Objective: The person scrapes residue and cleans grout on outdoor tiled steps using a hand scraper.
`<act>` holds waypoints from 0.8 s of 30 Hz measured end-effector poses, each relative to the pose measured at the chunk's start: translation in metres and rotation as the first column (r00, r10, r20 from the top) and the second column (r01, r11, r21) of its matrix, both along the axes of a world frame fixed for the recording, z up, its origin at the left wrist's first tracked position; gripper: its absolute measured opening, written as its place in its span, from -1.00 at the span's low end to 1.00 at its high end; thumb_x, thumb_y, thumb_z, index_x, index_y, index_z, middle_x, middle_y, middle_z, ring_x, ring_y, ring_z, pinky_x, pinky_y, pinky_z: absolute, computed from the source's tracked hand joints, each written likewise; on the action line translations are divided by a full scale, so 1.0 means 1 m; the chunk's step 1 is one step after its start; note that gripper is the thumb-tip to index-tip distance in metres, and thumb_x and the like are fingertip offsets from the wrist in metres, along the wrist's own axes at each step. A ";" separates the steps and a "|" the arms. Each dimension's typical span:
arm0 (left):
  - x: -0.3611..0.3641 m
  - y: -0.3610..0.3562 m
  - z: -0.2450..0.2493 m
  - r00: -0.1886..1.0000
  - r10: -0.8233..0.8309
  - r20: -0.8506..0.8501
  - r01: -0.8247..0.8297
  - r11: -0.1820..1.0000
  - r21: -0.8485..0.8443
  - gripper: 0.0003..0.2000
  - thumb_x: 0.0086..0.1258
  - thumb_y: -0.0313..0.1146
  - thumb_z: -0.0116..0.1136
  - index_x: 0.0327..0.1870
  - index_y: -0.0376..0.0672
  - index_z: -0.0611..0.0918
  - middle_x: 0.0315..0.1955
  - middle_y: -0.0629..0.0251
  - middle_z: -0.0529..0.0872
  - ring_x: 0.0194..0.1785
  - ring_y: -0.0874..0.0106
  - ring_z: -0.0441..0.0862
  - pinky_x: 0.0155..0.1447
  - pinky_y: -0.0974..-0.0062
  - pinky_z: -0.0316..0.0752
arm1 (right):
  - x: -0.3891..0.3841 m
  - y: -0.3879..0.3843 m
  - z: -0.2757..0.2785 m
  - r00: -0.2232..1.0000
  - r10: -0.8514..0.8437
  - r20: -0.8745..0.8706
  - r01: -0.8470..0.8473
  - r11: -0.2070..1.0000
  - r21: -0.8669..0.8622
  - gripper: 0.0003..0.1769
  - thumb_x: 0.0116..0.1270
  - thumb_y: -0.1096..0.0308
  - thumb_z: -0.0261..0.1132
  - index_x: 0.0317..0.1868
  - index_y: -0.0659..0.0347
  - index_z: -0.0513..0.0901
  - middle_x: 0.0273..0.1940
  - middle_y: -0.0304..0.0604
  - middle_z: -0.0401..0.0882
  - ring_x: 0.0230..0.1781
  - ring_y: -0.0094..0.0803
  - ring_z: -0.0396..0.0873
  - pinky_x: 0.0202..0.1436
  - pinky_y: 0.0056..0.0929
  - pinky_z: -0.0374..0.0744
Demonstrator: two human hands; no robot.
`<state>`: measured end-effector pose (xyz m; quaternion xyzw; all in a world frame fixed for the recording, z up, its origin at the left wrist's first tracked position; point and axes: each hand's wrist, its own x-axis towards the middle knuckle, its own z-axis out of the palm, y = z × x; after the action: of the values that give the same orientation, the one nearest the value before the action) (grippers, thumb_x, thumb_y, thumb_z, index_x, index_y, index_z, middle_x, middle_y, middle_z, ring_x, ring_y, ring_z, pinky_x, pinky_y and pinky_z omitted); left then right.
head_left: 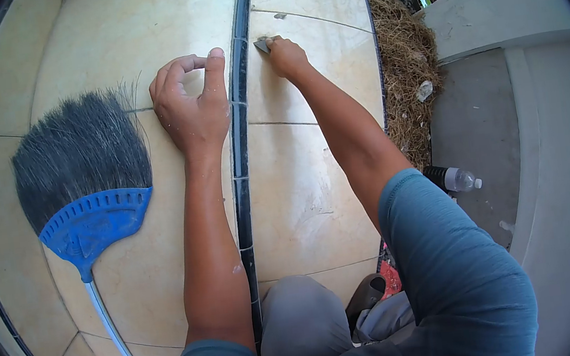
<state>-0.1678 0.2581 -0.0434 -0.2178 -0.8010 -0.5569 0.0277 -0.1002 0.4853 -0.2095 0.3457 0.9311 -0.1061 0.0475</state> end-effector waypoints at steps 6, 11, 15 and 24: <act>-0.006 0.004 -0.006 0.998 0.009 -0.058 -0.006 0.999 0.040 -0.72 0.21 -0.12 0.38 -0.43 -0.18 0.67 -0.30 0.26 0.70 -0.04 0.23 0.54 0.12 0.31 0.41 | 0.037 -0.038 0.012 0.999 -0.044 -0.024 0.044 0.999 0.004 -0.66 0.37 0.43 0.03 0.09 0.24 0.60 0.08 0.06 0.55 -0.03 0.00 0.65 0.00 -0.10 0.64; -0.004 0.001 -0.005 0.999 -0.002 -0.044 0.002 1.000 0.014 -0.72 0.22 -0.12 0.37 -0.43 -0.17 0.68 -0.30 0.26 0.70 -0.03 0.23 0.54 0.11 0.31 0.41 | 0.011 -0.015 0.060 0.997 -0.062 0.054 0.080 0.882 -0.464 -0.43 0.37 0.45 0.06 0.41 0.17 0.35 0.19 0.09 0.47 -0.15 -0.04 0.69 -0.12 -0.14 0.69; -0.005 0.000 -0.005 0.998 -0.012 -0.056 0.011 1.000 -0.028 -0.70 0.25 -0.11 0.35 -0.36 -0.21 0.69 -0.26 0.24 0.71 -0.05 0.27 0.57 0.11 0.34 0.41 | 0.045 -0.013 0.073 0.692 -0.710 -0.134 -0.018 0.169 -0.985 -0.25 0.38 0.46 0.08 0.55 0.06 0.02 0.29 0.11 0.35 -0.16 -0.07 0.66 -0.14 -0.20 0.68; -0.001 0.000 -0.006 0.989 -0.059 -0.134 0.044 0.993 -0.111 -0.71 0.26 -0.14 0.34 -0.35 -0.22 0.69 -0.25 0.25 0.72 -0.05 0.28 0.57 0.13 0.36 0.41 | 0.126 -0.049 0.038 0.843 -0.535 -0.060 0.325 0.595 -0.735 -0.09 0.26 0.32 0.27 0.56 0.06 0.00 0.20 0.19 0.44 0.06 -0.05 0.59 0.14 -0.20 0.56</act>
<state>-0.1684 0.2585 -0.0493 -0.2772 -0.8203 -0.4971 0.0564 0.0255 0.4358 -0.1717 0.4992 0.7037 -0.5052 0.0177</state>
